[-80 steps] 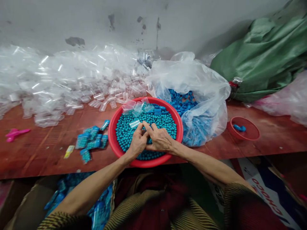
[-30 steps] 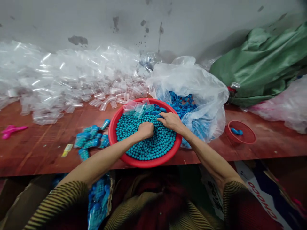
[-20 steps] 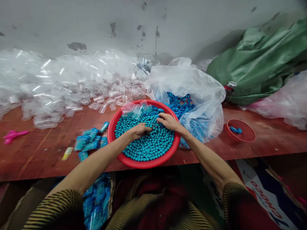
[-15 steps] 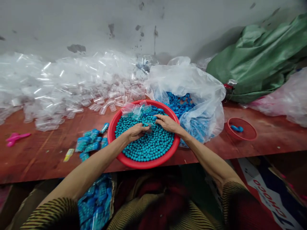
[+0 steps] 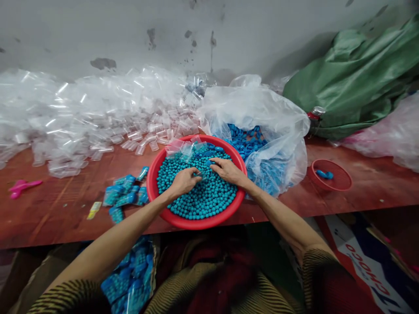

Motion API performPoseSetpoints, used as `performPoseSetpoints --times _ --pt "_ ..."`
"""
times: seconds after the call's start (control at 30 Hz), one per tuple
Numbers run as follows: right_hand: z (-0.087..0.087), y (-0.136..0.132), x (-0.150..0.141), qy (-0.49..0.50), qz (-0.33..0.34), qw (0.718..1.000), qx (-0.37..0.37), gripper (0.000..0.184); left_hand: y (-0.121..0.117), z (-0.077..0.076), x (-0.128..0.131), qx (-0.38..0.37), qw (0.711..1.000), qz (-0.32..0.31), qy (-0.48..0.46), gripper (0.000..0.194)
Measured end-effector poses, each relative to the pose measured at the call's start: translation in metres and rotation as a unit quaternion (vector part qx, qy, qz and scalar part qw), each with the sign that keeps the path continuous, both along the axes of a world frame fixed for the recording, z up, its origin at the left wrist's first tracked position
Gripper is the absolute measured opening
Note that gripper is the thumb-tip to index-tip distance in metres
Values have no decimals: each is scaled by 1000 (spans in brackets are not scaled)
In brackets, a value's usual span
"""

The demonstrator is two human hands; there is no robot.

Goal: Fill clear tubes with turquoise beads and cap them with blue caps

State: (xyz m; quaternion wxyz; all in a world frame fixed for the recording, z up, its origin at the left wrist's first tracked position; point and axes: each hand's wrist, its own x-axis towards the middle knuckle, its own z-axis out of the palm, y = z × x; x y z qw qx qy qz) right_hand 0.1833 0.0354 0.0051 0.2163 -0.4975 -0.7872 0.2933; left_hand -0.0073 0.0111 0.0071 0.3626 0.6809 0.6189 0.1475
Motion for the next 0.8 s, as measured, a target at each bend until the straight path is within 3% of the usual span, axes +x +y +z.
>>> performPoseSetpoints --times 0.1,0.23,0.37,0.47,0.57,0.63,0.7,0.8 --pt "-1 1 1 21 -18 1000 7 36 -1 5 -4 33 990 -48 126 37" --pt "-4 1 2 20 -21 999 25 35 -8 16 4 71 976 -40 204 38" --pt "-8 -3 3 24 -23 999 30 36 -18 29 7 68 989 -33 126 51" --pt "-9 -4 4 33 -22 999 14 40 -29 27 -24 206 975 80 28 39" --pt "-8 -5 6 39 -25 999 9 44 -54 0 -78 372 890 259 48 31" --pt "-8 -5 7 36 -35 999 2 46 -78 -30 -109 391 856 309 133 28" --pt "-10 -5 9 34 -51 998 -10 48 -102 -61 -125 362 869 269 204 30" --pt "-13 -4 10 20 -68 997 -17 50 -120 -94 -119 320 901 128 262 39"
